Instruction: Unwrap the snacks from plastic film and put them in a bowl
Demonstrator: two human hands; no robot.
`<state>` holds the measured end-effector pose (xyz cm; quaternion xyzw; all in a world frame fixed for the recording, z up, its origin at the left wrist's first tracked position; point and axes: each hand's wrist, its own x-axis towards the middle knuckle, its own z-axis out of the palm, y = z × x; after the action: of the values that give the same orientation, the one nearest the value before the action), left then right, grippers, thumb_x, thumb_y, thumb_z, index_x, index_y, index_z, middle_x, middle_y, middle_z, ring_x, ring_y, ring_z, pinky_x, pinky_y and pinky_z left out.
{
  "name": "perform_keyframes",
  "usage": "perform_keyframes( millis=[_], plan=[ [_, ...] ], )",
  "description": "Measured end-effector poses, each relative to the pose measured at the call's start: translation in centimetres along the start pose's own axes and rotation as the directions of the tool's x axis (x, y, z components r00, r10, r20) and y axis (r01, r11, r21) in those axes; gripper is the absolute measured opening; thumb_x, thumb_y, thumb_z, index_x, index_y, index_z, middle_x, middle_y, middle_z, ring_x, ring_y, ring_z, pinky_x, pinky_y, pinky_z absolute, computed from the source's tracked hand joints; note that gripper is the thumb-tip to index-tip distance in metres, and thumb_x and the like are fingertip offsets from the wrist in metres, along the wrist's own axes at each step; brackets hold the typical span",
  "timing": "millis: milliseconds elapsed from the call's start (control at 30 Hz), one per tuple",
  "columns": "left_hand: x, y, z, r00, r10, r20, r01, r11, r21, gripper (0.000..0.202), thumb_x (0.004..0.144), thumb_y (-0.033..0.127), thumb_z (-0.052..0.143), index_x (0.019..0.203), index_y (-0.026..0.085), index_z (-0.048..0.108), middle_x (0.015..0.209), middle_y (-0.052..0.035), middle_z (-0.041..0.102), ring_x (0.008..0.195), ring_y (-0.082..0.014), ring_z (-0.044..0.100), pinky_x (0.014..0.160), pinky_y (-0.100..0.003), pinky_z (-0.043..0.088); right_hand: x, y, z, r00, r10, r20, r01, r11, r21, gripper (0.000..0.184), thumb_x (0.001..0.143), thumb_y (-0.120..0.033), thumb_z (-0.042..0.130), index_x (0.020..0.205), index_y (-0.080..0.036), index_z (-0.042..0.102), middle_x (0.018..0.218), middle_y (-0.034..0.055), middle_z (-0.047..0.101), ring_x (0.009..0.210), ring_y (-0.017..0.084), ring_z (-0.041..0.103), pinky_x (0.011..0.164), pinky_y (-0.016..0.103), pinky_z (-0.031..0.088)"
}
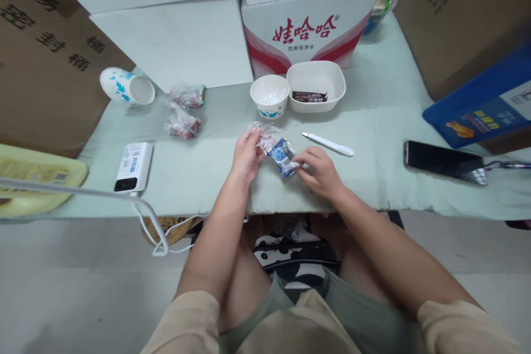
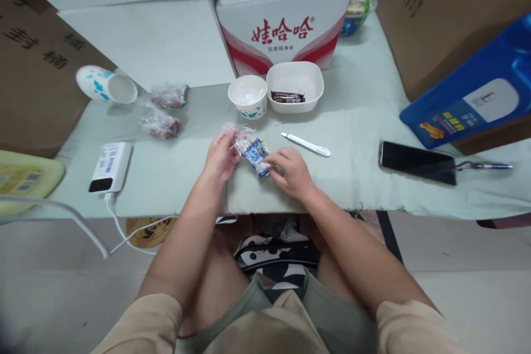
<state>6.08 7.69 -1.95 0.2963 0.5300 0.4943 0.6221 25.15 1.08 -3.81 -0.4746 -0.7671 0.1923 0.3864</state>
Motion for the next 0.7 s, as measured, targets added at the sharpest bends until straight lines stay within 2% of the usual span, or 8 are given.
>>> perform_keyframes(
  millis=[133,267,367,433,500,567,633,700],
  plan=[
    [1.1,0.2,-0.7,0.999,-0.001,-0.042,-0.003,0.994,-0.111,0.022,0.085,0.037,0.067,0.098,0.02,0.062,0.09,-0.0031,0.073,0.079,-0.0162,0.072,0.076,-0.03,0.059,-1.0,-0.3,-0.7,0.985,-0.17,0.042,0.169,0.985,0.036,0.02,0.085,-0.013,0.052,0.08,-0.026,0.066,0.1,0.0045,0.074,0.103,0.023,0.065,0.089,0.04,0.045],
    [2.4,-0.1,-0.9,1.0,-0.029,0.007,0.03,0.96,-0.277,0.014,0.088,0.033,0.06,0.093,0.02,0.059,0.093,-0.0045,0.073,0.094,-0.0183,0.072,0.085,-0.033,0.058,-2.0,-1.5,-0.7,0.921,-0.274,0.276,0.27,0.961,0.053,0.022,0.084,-0.008,0.05,0.08,-0.026,0.063,0.102,-0.0004,0.078,0.119,0.022,0.064,0.096,0.041,0.041],
    [3.0,-0.2,-0.9,0.994,0.105,0.029,-0.096,0.97,-0.225,0.029,0.083,0.043,0.065,0.102,0.022,0.058,0.106,-0.0053,0.072,0.111,-0.0211,0.068,0.09,-0.034,0.056,-2.7,-2.9,-0.5,0.86,-0.337,0.384,0.313,0.942,0.124,0.025,0.083,-0.006,0.05,0.088,-0.027,0.064,0.106,-0.0011,0.078,0.114,0.02,0.067,0.102,0.043,0.039],
    [2.9,-0.1,-1.1,0.978,0.203,-0.044,-0.206,0.976,-0.073,0.038,0.081,0.047,0.068,0.109,0.025,0.056,0.111,-0.0035,0.069,0.117,-0.0208,0.063,0.094,-0.033,0.052,-3.0,-3.5,-0.5,0.863,-0.359,0.356,0.312,0.932,0.185,0.029,0.082,-0.006,0.047,0.093,-0.027,0.065,0.102,-0.001,0.079,0.098,0.017,0.071,0.1,0.04,0.043],
    [2.0,0.3,-1.5,0.928,0.32,-0.192,-0.285,0.94,0.189,0.034,0.083,0.043,0.068,0.108,0.025,0.055,0.103,0.0,0.067,0.117,-0.0176,0.06,0.094,-0.03,0.047,-3.0,-3.4,-0.5,0.927,-0.286,0.241,0.244,0.951,0.192,0.03,0.083,-0.008,0.045,0.095,-0.027,0.065,0.096,0.0008,0.078,0.088,0.016,0.072,0.09,0.035,0.049],
    [0.3,0.5,-1.6,0.859,0.448,-0.248,-0.291,0.825,0.485,0.022,0.086,0.04,0.066,0.092,0.022,0.054,0.083,0.0033,0.059,0.104,-0.014,0.059,0.087,-0.027,0.043,-2.5,-2.8,-0.5,0.993,-0.095,0.068,0.085,0.987,0.138,0.029,0.084,-0.01,0.045,0.097,-0.025,0.066,0.094,0.0038,0.076,0.087,0.019,0.07,0.081,0.033,0.052],
    [-1.8,0.4,-1.4,0.888,0.453,-0.081,-0.283,0.676,0.68,0.035,0.086,0.044,0.065,0.068,0.021,0.045,0.063,0.0048,0.044,0.08,-0.0119,0.056,0.072,-0.027,0.039,-1.7,-1.9,-0.2,0.992,0.105,-0.065,-0.101,0.993,0.061,0.026,0.085,-0.015,0.048,0.102,-0.023,0.066,0.099,0.0074,0.074,0.092,0.022,0.069,0.081,0.036,0.053],
    [-3.5,0.0,-0.8,0.915,0.395,0.083,-0.312,0.562,0.766,0.043,0.083,0.047,0.066,0.061,0.021,0.04,0.057,0.0053,0.04,0.063,-0.0113,0.046,0.063,-0.029,0.034,-0.8,-1.2,0.5,0.977,0.197,-0.083,-0.2,0.98,-0.02,0.026,0.085,-0.022,0.054,0.109,-0.021,0.066,0.107,0.0113,0.071,0.099,0.027,0.066,0.088,0.041,0.053]
  ],
)
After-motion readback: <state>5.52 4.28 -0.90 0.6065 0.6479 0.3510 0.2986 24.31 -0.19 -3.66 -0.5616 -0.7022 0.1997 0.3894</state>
